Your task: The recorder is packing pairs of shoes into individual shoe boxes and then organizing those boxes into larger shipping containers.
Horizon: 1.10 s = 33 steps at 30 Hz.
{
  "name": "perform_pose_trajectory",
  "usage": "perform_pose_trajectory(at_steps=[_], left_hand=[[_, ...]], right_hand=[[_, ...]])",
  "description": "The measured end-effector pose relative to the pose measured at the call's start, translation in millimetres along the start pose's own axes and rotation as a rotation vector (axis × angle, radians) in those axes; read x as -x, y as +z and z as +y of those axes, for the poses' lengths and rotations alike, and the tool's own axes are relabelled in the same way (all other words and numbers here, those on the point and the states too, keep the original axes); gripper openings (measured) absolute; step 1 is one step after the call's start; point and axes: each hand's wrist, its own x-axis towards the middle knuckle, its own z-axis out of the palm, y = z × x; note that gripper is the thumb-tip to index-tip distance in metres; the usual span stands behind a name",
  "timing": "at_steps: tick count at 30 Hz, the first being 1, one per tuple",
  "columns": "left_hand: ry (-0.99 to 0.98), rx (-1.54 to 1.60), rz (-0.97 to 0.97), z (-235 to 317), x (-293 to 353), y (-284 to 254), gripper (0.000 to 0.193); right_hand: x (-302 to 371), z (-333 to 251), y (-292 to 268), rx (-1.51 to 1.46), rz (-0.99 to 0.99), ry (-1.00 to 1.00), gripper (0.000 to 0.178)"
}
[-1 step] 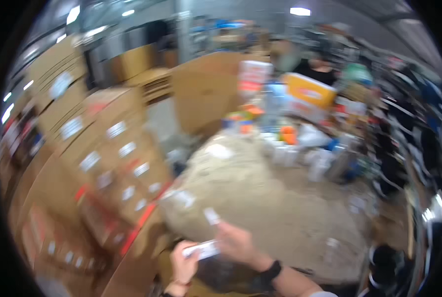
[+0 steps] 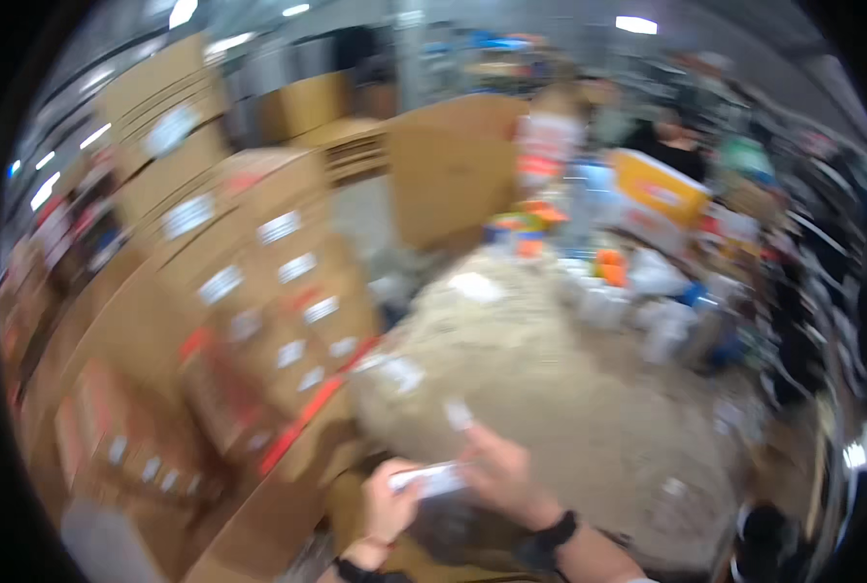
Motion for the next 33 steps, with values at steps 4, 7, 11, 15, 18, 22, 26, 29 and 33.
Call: perform_pose_trajectory(at_steps=[4, 7, 11, 15, 18, 22, 26, 29, 33], left_hand=[[0.061, 0.046, -0.027, -11.0, -4.6, 12.4, 0.018], [-0.047, 0.183, 0.000, -13.0, 6.3, 5.6, 0.021], [-0.054, 0.301, 0.176, -26.2, 21.5, -14.9, 0.031], [-0.068, 0.630, 0.254, -19.0, 9.8, -22.4, 0.041], [-0.032, 0.700, 0.290, -5.8, -2.5, -16.8, 0.045], [-0.093, 0.824, 0.307, 15.4, -5.0, -18.3, 0.050], [-0.177, 0.803, 0.231, 10.2, -6.6, 6.2, 0.036], [-0.222, 0.769, 0.175, 13.6, -4.6, 21.6, 0.031], [-0.244, 0.789, 0.155, 14.1, -1.9, 31.7, 0.030]], right_hand=[[-2.6, -1.2, -6.1, 0.017, 0.048, 0.031, 0.061], [-4.0, -8.3, 12.3, -0.130, 0.074, 0.042, 0.055], [1.0, -0.6, 30.3, -0.591, 0.219, 0.196, 0.031], [7.7, -3.6, 32.6, -0.867, 0.190, 0.458, 0.009], [10.8, -8.9, 35.3, -0.824, 0.230, 0.545, 0.011], [8.5, -26.8, 44.6, -0.860, 0.068, 0.537, 0.007], [10.7, -21.8, 43.6, -0.785, 0.067, 0.600, 0.008], [12.6, -12.9, 42.0, -0.761, 0.114, 0.582, 0.010], [4.3, -14.3, 35.8, -0.184, 0.135, 0.468, 0.029]])
